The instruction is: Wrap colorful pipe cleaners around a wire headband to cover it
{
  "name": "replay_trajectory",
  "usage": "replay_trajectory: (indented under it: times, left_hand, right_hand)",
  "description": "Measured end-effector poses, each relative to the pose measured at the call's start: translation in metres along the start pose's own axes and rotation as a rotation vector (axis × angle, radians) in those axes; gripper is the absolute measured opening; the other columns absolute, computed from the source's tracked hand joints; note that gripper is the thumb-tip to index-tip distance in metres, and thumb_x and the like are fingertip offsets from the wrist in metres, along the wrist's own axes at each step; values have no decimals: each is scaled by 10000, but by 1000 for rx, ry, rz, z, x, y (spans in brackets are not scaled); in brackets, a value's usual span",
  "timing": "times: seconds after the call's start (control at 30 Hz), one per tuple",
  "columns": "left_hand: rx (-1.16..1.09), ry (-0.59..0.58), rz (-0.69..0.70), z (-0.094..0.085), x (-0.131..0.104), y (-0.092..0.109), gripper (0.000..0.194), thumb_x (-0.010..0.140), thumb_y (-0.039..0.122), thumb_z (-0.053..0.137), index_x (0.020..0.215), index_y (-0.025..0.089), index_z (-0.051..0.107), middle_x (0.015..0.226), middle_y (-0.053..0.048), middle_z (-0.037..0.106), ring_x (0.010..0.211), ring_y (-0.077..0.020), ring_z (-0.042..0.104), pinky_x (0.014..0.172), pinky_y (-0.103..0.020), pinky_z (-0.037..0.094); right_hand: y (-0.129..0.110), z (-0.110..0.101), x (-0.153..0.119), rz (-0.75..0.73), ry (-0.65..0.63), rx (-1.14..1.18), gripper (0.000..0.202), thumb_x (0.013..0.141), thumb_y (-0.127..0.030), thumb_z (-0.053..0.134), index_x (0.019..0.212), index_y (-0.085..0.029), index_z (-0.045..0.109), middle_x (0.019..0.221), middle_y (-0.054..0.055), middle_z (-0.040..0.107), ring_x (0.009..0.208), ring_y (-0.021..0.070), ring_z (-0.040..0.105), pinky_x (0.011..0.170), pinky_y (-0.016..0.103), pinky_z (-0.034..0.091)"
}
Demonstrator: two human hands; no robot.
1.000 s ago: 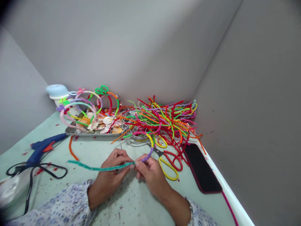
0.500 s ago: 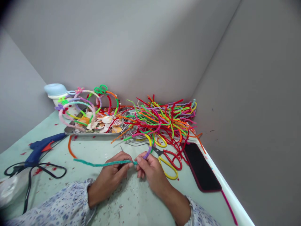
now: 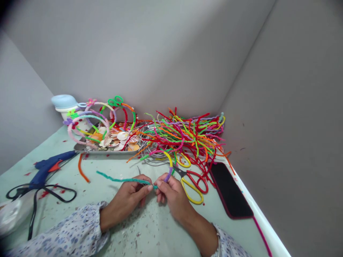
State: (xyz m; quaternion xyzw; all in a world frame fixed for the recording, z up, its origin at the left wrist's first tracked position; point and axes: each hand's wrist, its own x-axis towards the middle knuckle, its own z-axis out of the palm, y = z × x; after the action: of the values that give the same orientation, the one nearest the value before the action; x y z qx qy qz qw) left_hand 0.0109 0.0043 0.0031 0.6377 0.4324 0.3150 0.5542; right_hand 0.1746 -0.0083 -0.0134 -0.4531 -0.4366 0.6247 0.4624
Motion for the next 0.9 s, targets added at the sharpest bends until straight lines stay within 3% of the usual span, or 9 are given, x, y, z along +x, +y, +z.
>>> replay_trajectory:
  times: [0.23,0.53,0.9]
  left_hand:
    - [140,37,52,-1,0,-5,346,911,358,451,669,143,574,571,23,497,520,-96,447,504,-204,336]
    - [275,104,69,0,0,-5,263,900,319,452,755,157,601,596,19,536,547,-117,466,549,-219,360]
    - [338,161,51,2,1,-4,253,871,329,467,700,159,543,664,-5,551,638,-147,485,598,-248,362]
  right_hand:
    - [1,1,-1,-22,12,-36,219,821,-374,556,772,-161,539,572,-30,539,479,92,491,489,224,360]
    - [7,0,-2,-65,-8,-90,179,861,-333,518,934,-171,539,629,-31,542,538,103,505,537,240,374]
    - [9,0,-7,-107,-38,-186,163,895,-307,489,988,-179,530,665,-25,527,620,125,506,615,272,400]
